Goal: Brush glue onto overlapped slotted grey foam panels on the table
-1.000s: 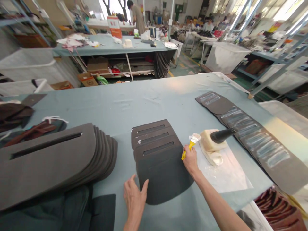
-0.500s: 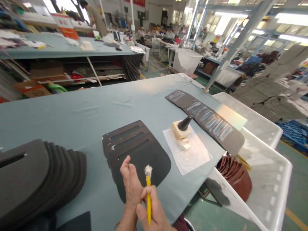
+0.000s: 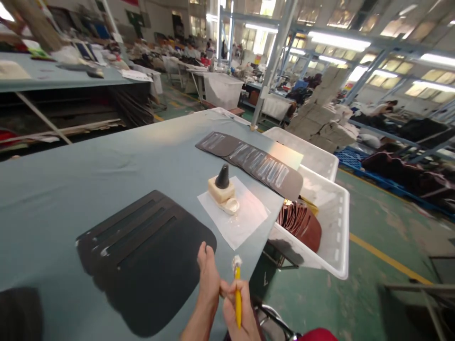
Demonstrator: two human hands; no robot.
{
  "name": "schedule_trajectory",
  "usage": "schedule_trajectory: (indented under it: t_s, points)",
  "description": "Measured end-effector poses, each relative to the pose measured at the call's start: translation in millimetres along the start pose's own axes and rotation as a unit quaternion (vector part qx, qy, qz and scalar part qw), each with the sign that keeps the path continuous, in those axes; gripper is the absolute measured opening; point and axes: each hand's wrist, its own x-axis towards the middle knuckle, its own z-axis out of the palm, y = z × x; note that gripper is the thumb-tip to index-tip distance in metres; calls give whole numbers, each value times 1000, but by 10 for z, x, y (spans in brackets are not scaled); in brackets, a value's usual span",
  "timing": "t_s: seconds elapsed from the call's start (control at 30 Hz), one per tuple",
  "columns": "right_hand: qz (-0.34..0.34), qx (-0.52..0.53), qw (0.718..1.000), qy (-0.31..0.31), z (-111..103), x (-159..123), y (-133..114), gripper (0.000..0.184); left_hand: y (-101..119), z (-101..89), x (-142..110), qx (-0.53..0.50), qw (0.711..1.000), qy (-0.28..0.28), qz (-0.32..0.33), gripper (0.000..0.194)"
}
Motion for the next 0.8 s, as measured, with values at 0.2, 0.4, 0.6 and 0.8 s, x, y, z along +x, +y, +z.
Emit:
schedule_trajectory:
  t_s: [0.2, 0.4, 0.6, 0.8]
  points:
    - [38, 92, 992, 81, -336, -8, -159, 30, -153, 188, -34, -132, 983, -109, -69, 52]
    - [-2, 124, 984, 131, -587, 205, -298, 28, -72, 247, -398, -144, 959, -242, -32, 40]
    - [8, 169, 981, 96, -530, 246, -327, 23, -10, 189, -450, -57, 974, -215, 48, 28]
    - [42, 205, 977, 42, -485, 296, -347, 22, -55, 100, -369, -72, 985, -149, 54, 30]
